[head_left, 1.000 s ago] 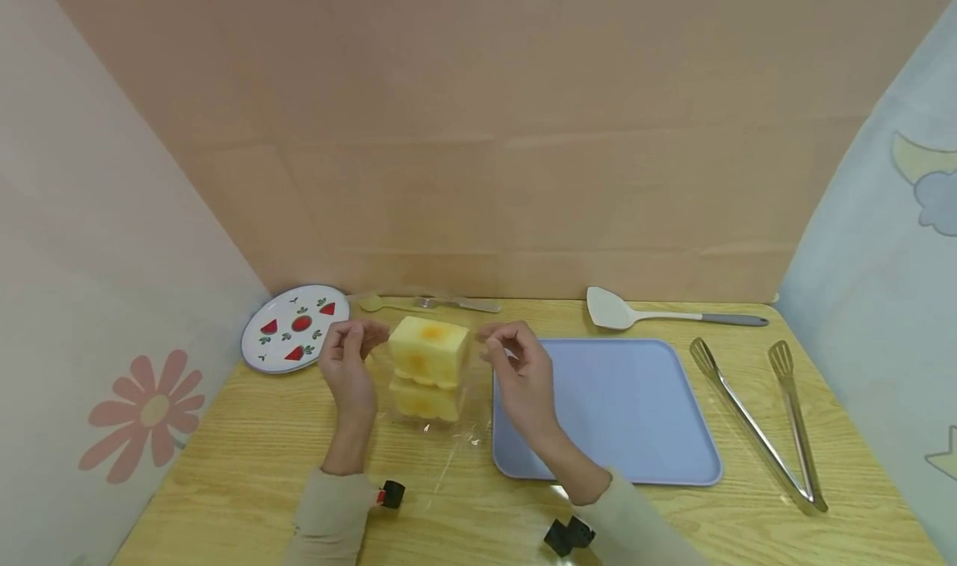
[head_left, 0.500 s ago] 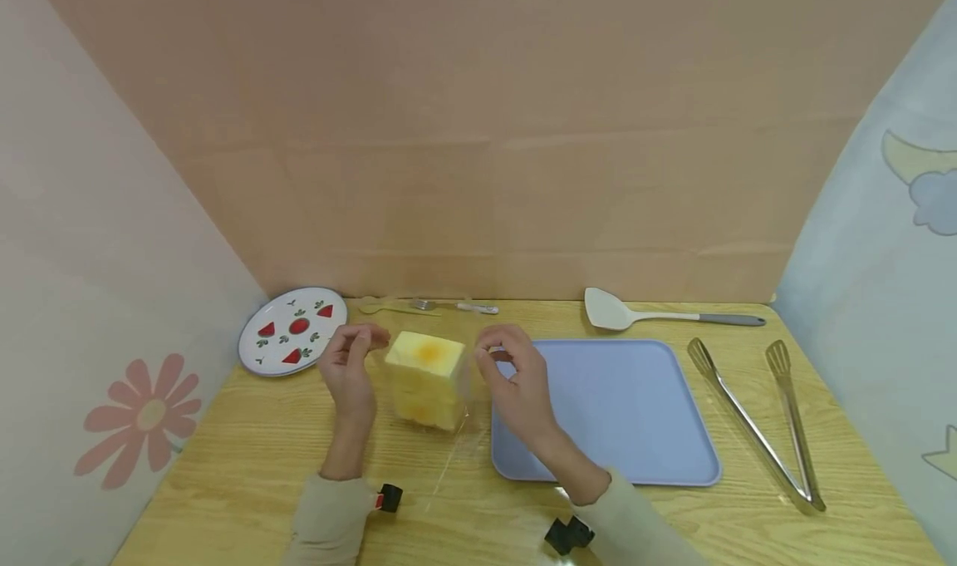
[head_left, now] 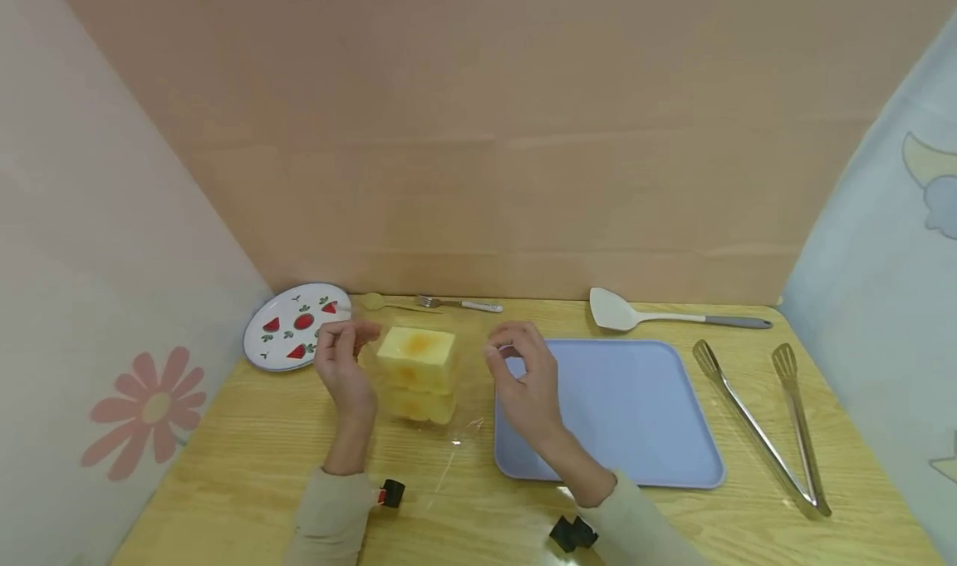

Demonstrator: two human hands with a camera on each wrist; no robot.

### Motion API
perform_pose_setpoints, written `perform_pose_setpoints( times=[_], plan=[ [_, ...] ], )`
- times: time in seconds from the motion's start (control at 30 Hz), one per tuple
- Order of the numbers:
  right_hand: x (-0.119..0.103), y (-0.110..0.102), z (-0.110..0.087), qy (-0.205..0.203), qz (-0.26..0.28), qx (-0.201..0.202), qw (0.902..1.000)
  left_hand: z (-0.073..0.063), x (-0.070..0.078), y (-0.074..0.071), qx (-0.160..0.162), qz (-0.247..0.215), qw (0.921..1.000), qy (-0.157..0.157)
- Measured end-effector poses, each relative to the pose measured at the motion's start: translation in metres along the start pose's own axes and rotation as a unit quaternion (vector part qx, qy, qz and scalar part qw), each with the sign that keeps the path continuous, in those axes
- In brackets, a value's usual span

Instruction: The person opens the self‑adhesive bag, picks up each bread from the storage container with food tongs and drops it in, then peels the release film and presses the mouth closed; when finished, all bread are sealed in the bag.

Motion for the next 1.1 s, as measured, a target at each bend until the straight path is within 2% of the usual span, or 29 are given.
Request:
perform_pose_setpoints(
  times=[0.2,0.4,0.57,0.73,0.9,1.1],
  plan=[
    [0.006,0.000,0.000,0.040,0.016,-0.039,0.9983,-0.005,-0.002,0.004,0.020,-0.007,0.9998,0.003],
    [0.005,0.002,-0.001,0.078,0.051,-0.061,0.9938,-0.013,-0.005,0.012,0.017,-0.008,0.9998,-0.005],
    [0.005,0.003,-0.003,0.091,0.085,-0.050,0.9909,-0.019,-0.005,0.016,0.036,-0.008,0.9993,0.005],
    [0.004,0.006,-0.003,0.081,0.139,-0.034,0.9863,-0.023,-0.005,0.020,0.042,-0.013,0.9990,-0.005],
    [0.009,0.009,-0.006,0.078,0.199,0.010,0.9769,-0.026,-0.006,0.022,0.043,-0.010,0.9989,-0.011],
    [0.010,0.011,-0.006,0.083,0.230,0.030,0.9693,-0.028,-0.006,0.025,0.047,-0.016,0.9986,-0.018]
  ],
)
Point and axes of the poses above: each hand's wrist, its own z-axis towards the middle knuckle, its own y-axis out of the palm, x = y × z, the point moved 4 cm from there along z, towards the middle knuckle, and after that the axes turned 12 degrees about -y, right-handed, at the moved point
